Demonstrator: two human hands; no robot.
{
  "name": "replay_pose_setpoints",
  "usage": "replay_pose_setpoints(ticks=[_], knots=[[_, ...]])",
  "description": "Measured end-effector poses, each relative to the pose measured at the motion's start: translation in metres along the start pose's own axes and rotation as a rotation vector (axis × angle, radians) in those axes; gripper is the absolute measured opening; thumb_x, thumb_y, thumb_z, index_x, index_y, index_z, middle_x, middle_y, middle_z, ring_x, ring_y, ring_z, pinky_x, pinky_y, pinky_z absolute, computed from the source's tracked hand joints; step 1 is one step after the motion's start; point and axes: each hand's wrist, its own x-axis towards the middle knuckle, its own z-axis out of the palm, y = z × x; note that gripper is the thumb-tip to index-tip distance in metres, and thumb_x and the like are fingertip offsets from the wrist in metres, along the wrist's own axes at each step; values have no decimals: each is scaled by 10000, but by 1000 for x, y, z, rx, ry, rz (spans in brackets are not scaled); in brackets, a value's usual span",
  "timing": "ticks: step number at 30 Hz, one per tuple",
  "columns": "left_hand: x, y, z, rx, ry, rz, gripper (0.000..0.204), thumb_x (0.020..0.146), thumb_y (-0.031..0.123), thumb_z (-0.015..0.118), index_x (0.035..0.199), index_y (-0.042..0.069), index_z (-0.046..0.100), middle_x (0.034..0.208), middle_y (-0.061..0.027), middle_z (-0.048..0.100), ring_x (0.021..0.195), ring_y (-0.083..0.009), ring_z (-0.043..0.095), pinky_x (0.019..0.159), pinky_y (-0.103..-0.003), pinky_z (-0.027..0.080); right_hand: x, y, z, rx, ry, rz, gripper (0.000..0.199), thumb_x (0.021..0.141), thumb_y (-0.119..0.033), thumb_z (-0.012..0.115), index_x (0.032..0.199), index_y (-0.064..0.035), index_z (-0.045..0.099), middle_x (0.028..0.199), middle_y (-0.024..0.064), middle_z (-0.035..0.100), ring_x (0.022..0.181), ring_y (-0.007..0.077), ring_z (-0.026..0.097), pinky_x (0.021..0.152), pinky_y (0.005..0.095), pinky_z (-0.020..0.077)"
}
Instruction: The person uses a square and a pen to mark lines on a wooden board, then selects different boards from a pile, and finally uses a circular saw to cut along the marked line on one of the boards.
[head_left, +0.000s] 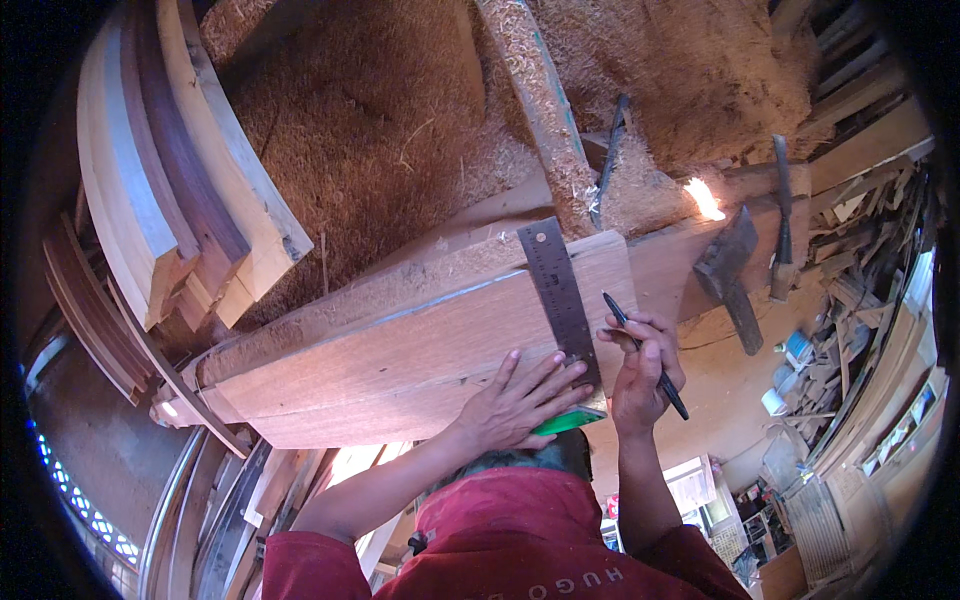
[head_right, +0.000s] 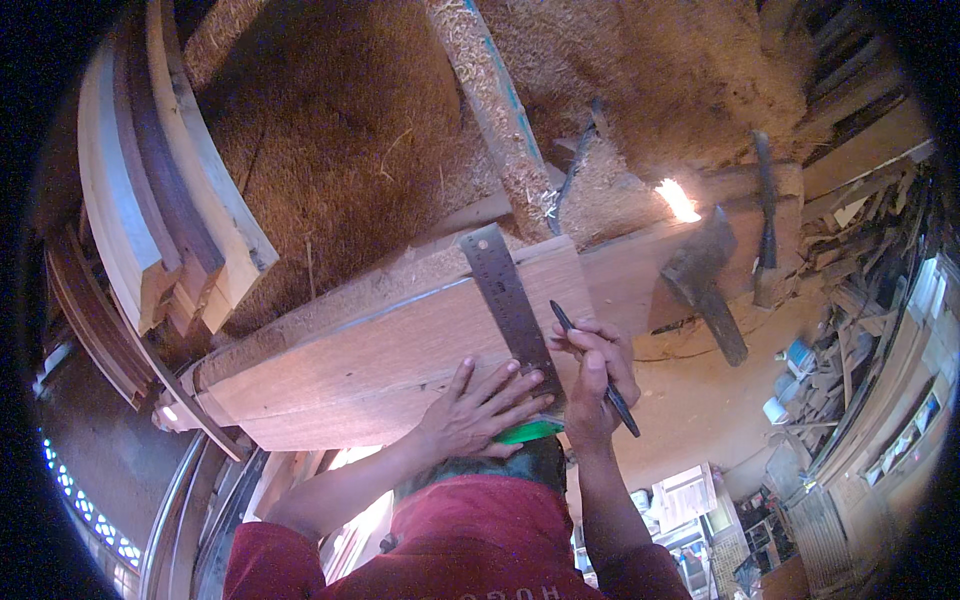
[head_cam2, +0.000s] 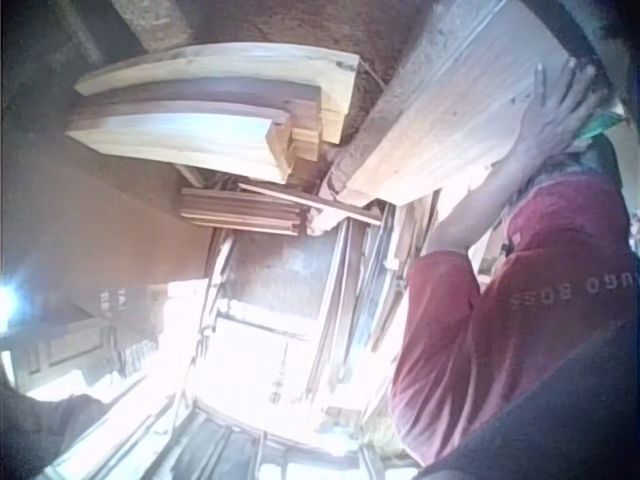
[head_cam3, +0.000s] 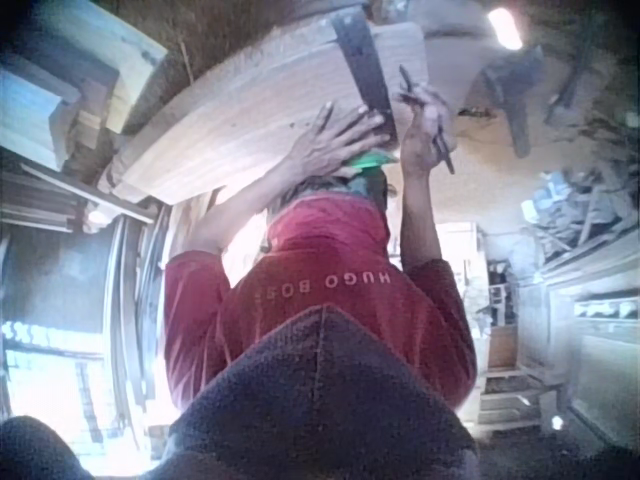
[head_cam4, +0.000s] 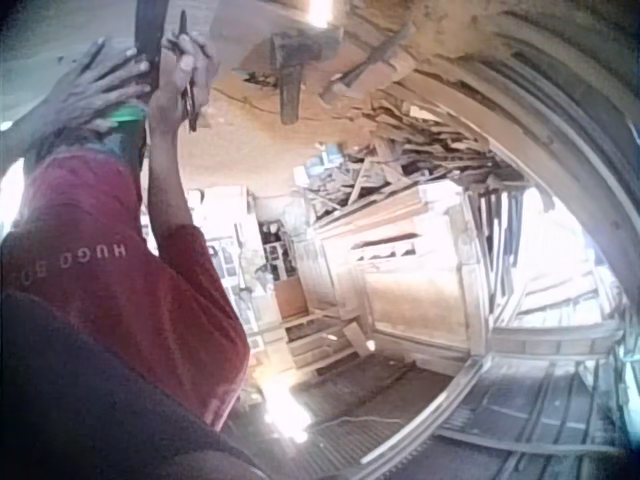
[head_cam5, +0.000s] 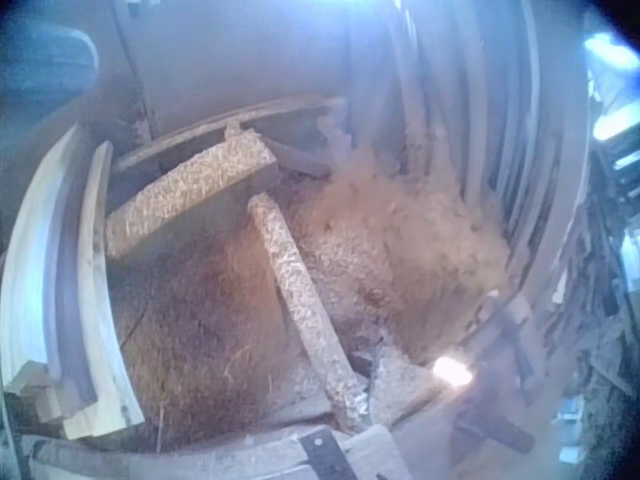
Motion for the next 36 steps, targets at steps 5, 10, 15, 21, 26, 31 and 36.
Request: replay_pose_setpoints(ticks=[5, 10, 15, 21, 26, 31, 36], knots=[[-1, 1, 3, 38, 2, -12, 1002, 710, 733, 548, 1577, 351, 224, 1653, 14, 206, 1527, -242, 178, 1192, -643, -23, 15, 0, 7, -354, -103, -144, 174, 941, 2, 539, 1075, 53, 638, 1093, 173, 623, 1069, 255, 629, 903, 383, 569], [0, 0, 3, 54, -10, -11, 1113, 627, 767, 588, 1583, 362, 186, 1658, 21, 186, 1533, -241, 150, 1190, -647, -28, 22, 2, 17, -347, -67, -165, 184, 875, 60, 615, 1046, 19, 671, 1069, 167, 651, 1028, 228, 643, 887, 338, 556], [0, 0, 6, 64, 8, -12, 1172, 582, 775, 604, 1586, 365, 160, 1660, 24, 177, 1534, -235, 145, 1187, -652, -27, 25, 8, 20, -360, -42, -186, 202, 839, 74, 661, 1024, 2, 696, 1083, 168, 655, 962, 229, 670, 828, 319, 557], [-1, 1, 6, 65, -18, -13, 1215, 546, 780, 617, 1587, 371, 143, 1662, 26, 170, 1531, -230, 154, 1190, -650, -10, 28, 5, 24, -427, -63, -248, 192, 843, 54, 668, 1021, -9, 700, 1058, 156, 676, 953, 231, 678, 822, 319, 551], [1, -4, -2, 30, -21, 23, 704, 823, 769, 453, 1321, 279, 539, 1576, -9, 360, 1511, -218, 220, 1167, -669, -78, 29, 6, 23, -458, -124, -275, 163, 896, 71, 628, 1051, 34, 657, 1098, 172, 637, 985, 220, 660, 862, 310, 570], [2, -3, 1, 50, 17, 20, 699, 806, 776, 464, 1294, 282, 549, 1568, 10, 373, 1511, -216, 223, 1168, -668, -67, 31, 7, 23, -453, -129, -295, 166, 897, 72, 633, 1055, 30, 661, 1102, 171, 639, 987, 214, 666, 843, 295, 571], [2, -1, 5, 114, 35, 21, 833, 733, 736, 528, 1446, 330, 381, 1603, 16, 312, 1518, -230, 206, 1171, -676, -27, 30, 7, 23, -462, -120, -263, 171, 893, 75, 643, 1055, 25, 670, 1115, 169, 637, 974, 206, 671, 827, 286, 573]])
